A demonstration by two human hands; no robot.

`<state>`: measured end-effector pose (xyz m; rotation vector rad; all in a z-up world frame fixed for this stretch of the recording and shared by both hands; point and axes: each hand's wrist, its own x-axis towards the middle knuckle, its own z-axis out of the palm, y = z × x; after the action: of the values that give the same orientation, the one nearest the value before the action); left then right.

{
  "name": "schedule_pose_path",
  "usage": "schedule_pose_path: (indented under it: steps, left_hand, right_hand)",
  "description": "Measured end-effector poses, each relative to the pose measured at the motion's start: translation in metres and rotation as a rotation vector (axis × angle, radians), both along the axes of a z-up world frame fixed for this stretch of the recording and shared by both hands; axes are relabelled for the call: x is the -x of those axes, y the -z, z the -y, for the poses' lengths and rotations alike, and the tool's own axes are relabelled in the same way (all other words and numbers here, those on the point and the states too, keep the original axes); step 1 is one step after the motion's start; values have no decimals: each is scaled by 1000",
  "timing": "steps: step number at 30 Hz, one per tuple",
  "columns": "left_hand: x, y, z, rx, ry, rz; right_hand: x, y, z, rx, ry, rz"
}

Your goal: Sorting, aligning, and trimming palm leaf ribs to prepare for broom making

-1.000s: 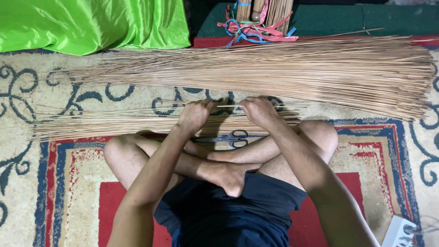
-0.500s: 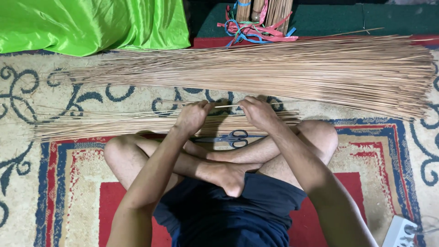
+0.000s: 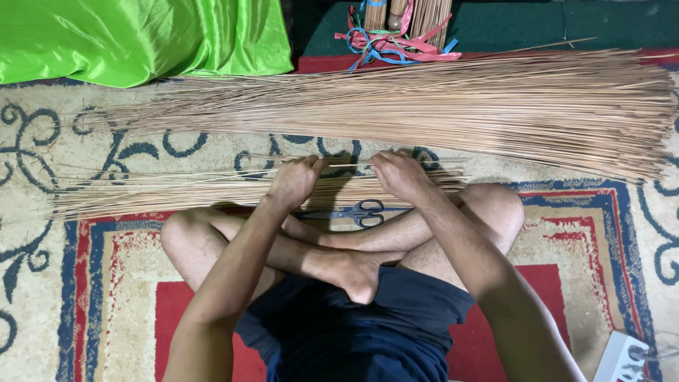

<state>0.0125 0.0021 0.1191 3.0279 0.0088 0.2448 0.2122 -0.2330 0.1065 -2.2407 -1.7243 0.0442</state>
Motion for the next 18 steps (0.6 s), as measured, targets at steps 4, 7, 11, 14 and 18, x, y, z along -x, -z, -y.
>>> schedule_pose_path:
  steps: [4, 7, 11, 14, 18]
  left_hand:
    - [4, -9, -7, 75, -59, -62]
    - [13, -13, -16, 41, -71, -50]
    - [7, -3, -17, 55, -95, -60]
    - [3, 4, -15, 78, -91, -97]
    - [-5, -2, -5, 108, -64, -122]
  right_hand:
    - [-12, -31, 14, -189, 187, 92]
    - [-53, -13, 50, -360, 559, 211]
    - [-56, -3, 62, -344, 1067, -558]
    - [-64, 15, 60, -661, 1107, -1020]
    - [-55, 7, 57, -776, 977, -1250]
